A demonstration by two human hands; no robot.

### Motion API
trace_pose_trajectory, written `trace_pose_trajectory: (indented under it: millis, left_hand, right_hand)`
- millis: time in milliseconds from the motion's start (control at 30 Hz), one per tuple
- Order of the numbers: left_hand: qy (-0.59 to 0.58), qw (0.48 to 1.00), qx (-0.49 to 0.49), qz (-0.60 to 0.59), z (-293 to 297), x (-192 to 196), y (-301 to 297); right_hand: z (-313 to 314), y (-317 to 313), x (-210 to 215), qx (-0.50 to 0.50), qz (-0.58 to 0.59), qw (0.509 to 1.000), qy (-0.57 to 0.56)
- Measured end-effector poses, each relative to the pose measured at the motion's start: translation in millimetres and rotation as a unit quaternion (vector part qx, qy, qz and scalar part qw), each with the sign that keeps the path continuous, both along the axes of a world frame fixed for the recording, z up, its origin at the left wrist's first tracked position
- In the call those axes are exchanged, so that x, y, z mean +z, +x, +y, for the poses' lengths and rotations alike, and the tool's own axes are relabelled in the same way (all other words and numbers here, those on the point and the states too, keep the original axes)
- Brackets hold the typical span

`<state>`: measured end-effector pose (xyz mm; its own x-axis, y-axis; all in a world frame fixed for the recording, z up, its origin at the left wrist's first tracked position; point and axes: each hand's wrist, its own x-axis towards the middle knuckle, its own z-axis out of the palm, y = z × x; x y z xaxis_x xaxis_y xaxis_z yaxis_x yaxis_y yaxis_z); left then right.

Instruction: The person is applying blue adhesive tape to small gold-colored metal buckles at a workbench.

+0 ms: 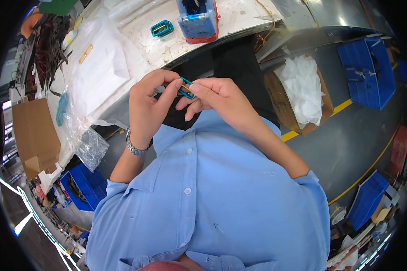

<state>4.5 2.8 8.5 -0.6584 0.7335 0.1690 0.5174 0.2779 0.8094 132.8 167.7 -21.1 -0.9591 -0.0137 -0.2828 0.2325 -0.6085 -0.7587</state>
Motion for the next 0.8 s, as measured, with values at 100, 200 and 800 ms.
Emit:
trace_pose_trajectory:
  millis: [100,200,800]
  left_hand:
    - [-0.026,0.998,0.016,-0.049,-2.4,1.2,2.5]
    - [-0.018,0.999,-0.006,-0.047,-4.4,6.7,-3.6]
    - [0.004,0.998,-0.059,0.009,-13.9,-1.3,-9.2]
  right_hand:
    - [5.2,-3.0,0.8,0.005,0.019,0.995,0.097]
    - [12.5,-7.3,0.2,0.021,0.013,0.993,0.114]
    - [19.1,-10.1,3.8,0.032,0.005,0.999,0.031]
